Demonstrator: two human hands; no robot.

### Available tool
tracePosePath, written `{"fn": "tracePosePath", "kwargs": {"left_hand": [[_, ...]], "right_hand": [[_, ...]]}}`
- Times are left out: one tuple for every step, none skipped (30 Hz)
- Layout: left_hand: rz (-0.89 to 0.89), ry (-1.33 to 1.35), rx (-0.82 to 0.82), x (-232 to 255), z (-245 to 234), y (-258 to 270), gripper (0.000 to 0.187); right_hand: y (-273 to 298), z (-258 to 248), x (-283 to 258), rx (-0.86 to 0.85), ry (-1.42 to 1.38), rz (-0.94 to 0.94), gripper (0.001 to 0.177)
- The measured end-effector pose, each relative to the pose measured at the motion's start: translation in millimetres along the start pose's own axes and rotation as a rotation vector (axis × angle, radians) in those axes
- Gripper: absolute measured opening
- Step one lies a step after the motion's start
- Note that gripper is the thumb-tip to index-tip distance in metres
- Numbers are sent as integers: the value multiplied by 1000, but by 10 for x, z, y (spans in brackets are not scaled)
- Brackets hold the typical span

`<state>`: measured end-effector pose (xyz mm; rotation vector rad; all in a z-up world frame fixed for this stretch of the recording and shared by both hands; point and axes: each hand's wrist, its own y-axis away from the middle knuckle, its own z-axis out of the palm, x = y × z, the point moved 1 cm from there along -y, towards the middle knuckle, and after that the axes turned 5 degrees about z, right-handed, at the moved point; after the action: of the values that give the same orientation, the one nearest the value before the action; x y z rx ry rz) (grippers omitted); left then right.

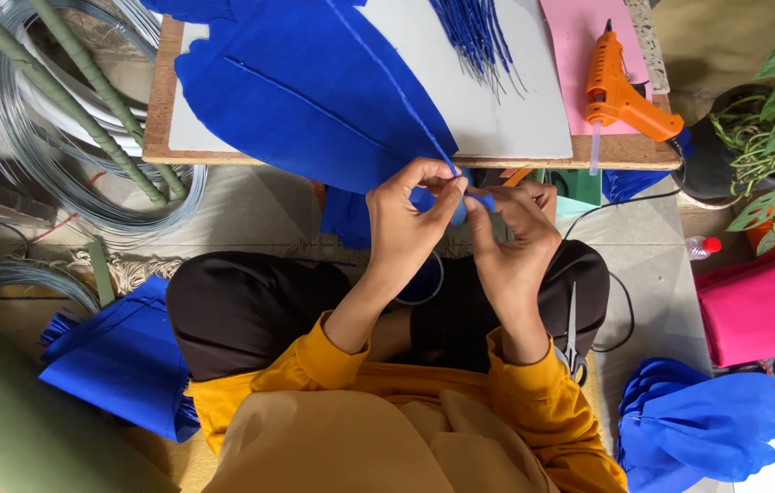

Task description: Gluing thin blue sticks onto blue leaf-shaped fabric pieces using a hot glue gun to create artificial leaves.

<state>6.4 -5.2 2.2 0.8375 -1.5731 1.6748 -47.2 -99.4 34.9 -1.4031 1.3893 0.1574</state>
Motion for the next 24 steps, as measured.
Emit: {"fn": "tracePosePath", "kwargs": {"left_hand": [[-1, 0, -1, -13, 7, 13, 7], [-21, 8, -13, -28, 14, 21, 7], [-40, 16, -24, -41, 21, 29, 6], [-39, 16, -27, -63, 13, 19, 6], [-69, 64, -76, -87, 11, 10, 5], [-101, 113, -127, -110, 12, 1, 6], [-100, 113, -131, -116, 7, 0, 6], [-124, 149, -167, -125, 5, -1, 8], [-148, 184, -204, -132, 0, -2, 10], [-145, 184, -205, -130, 9, -2, 10], [-155, 190, -205, -128, 16, -2, 9], [-167, 196, -203, -126, 22, 1, 8], [-164, 196, -202, -120, 20, -20, 8], [-148, 171, -194, -112, 13, -33, 8], [-133, 146, -186, -105, 6, -43, 8], [-135, 144, -187, -101, 0, -52, 8], [-130, 137, -191, -96, -5, -61, 8], [-125, 131, -197, -91, -8, -71, 7], [-127, 130, -200, -75, -7, -71, 7], [-119, 118, -199, -59, 0, -79, 7], [-112, 106, -198, -42, 10, -86, 6], [-111, 109, -207, -54, 18, -84, 6], [-110, 113, -192, -65, 27, -81, 7], [-109, 118, -181, -78, 39, -84, 7]], "right_hand": [[6, 6, 21, 1, 1, 2, 2], [10, 13, 40, 18, 20, -9, 3], [13, 19, 58, 35, 40, -19, 4], [18, 16, 103, 39, 39, -18, 4], [22, 12, 150, 35, -1, 14, 5], [26, 6, 198, 32, -41, 47, 6], [55, 30, 325, 36, -41, 48, 6], [83, 58, 456, 13, -157, 100, 7], [112, 88, 586, -10, -274, 151, 8], [113, 80, 573, -8, -274, 149, 8], [114, 76, 559, -26, -313, 165, 10], [116, 72, 546, -45, -352, 182, 12], [121, 80, 581, -45, -353, 179, 12], [138, 85, 618, -27, -366, 195, 10], [156, 91, 656, -8, -380, 211, 8], [151, 64, 628, -9, -381, 214, 8], [145, 35, 601, -5, -368, 215, 9], [141, 4, 573, 1, -355, 216, 11], [152, -19, 583, 2, -356, 219, 11], [159, -45, 594, 9, -364, 219, 9], [166, -75, 606, 15, -373, 219, 8], [186, -174, 587, 25, -371, 222, 8], [207, -274, 569, 18, -310, 217, 7], [229, -373, 549, 15, -249, 214, 8]]}}
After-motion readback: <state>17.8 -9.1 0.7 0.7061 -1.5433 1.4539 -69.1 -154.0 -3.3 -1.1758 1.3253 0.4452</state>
